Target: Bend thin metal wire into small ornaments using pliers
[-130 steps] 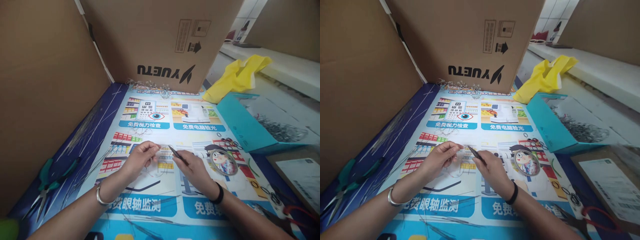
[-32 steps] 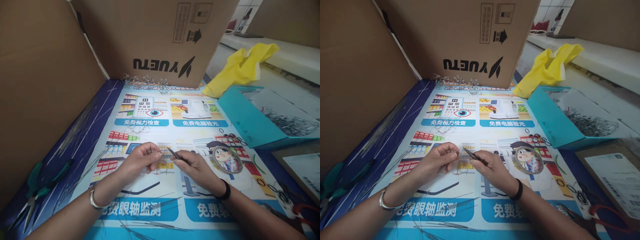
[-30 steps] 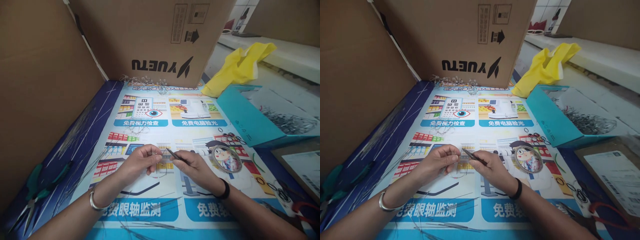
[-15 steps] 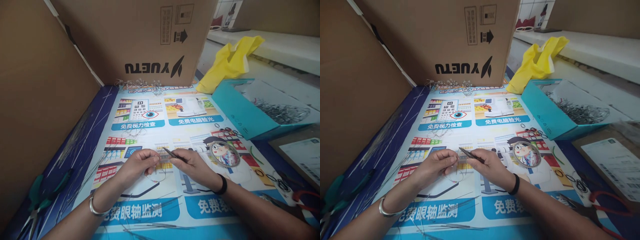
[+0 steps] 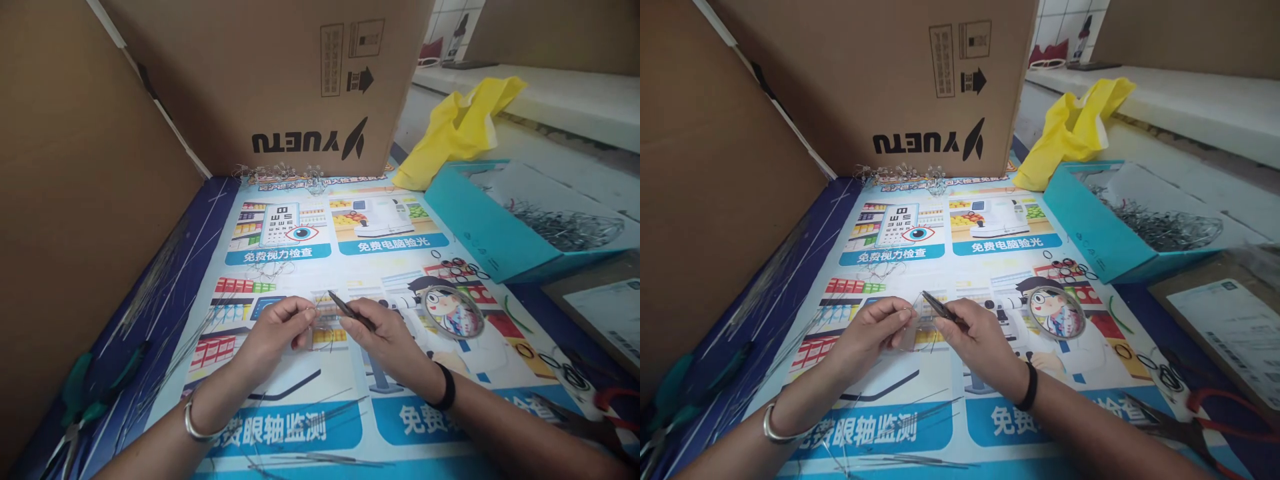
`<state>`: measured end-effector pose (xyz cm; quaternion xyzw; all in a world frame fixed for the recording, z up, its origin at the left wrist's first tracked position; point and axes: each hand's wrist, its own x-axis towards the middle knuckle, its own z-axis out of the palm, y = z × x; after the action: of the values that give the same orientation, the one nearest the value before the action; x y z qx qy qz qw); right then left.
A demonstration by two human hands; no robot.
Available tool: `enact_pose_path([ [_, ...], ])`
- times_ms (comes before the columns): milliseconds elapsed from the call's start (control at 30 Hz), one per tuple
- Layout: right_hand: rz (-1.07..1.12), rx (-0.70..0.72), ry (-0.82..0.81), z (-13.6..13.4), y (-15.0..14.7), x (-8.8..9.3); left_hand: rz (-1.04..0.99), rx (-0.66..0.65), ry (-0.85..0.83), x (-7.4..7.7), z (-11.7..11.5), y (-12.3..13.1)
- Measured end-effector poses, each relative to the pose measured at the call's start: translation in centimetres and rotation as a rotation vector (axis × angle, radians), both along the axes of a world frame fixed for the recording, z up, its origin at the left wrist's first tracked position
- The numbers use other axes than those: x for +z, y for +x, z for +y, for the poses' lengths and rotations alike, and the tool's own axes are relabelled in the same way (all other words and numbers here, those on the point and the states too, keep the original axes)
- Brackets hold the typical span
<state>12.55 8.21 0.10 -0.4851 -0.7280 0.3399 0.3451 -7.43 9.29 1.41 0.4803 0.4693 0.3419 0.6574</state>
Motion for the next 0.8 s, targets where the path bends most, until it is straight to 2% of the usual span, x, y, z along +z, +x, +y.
enact_pose_path([
  [167, -0.111, 0.098, 0.049, 0.15, -0.18, 0.24, -0.017, -0.039, -0.004, -0.29, -0.19, 0.04],
  [433, -0.332, 0.08, 0.049, -0.02, 0.12, 0.2, -0.079, 0.057, 0.008, -0.37, -0.01, -0.02],
  [633, -0.181, -0.072, 0.166, -0.07, 0.27, -0.11, -0.135, 0.236, 0.024, -0.27, -0.1, 0.43],
  [733, -0.176, -0.032, 0.263, -0.38, 0.12, -0.28, -0.115, 0.264, 0.058, -0.39, -0.25, 0.63],
  [800, -0.227, 0.017, 0.258, -0.56, -0.07, -0.4, -0.1, 0.25, 0.07, -0.54, -0.41, 0.74],
])
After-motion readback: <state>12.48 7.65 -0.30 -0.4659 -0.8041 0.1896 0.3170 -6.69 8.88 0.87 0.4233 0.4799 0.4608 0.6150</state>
